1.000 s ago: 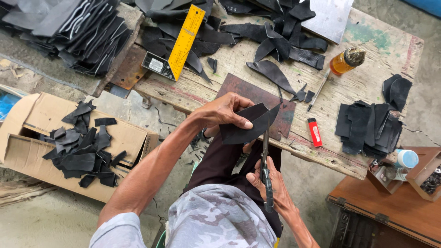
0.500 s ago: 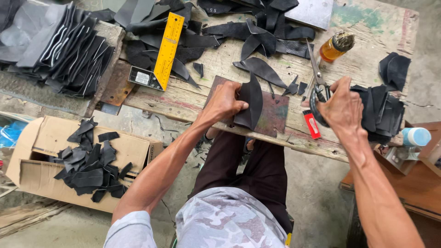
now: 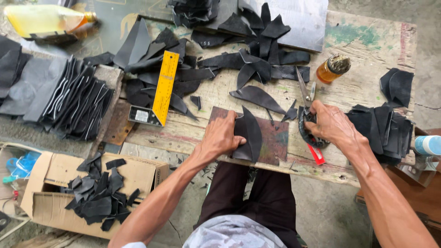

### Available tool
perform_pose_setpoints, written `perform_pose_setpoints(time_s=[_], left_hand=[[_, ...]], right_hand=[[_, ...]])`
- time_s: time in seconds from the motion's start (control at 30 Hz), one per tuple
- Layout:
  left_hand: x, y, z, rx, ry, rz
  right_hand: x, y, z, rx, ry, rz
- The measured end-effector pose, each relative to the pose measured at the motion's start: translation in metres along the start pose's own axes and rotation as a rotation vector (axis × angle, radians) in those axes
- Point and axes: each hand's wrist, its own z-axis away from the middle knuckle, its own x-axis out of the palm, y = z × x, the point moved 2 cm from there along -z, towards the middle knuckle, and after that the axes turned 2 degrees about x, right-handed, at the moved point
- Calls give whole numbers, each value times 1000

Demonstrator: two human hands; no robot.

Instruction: The person cuts leather pieces using shears and marks them with a pen. They fold the leather pieces by hand and apply glue to the edges.

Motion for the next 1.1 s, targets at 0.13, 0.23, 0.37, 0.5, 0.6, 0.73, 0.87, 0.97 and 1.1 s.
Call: perform_pose_setpoints(time_s=[0.13,0.23,0.37,0.5,0.6,0.73,0.87,0.97,1.1], left_hand=[[-4,7,9,-78,-40,-100],[-20,2,-9,11,19,-73],[-50,-24,-88,237,382,-9],[-60,-48,-210,197,493,-105],[-48,-45,-267,174,538,-97],[-9,-24,-304,200,363,-145],[31,-7,-332,567,556,-496],[70,-12,-348,606,384,-754],[65,-12,-351,756,323,-811]], right_hand=[[-20,-36,31,-89,286,77],[5,-84,59,-259,494,-374],[67,-127,82,-321,493,-470],[89,-134,82,-281,439,-453],[85,-133,80,-275,458,-465],[83,-137,82,-264,474,-469],[86,-134,76,-263,455,-485],[93,-130,83,-272,463,-468],[88,-133,80,-293,482,-461]])
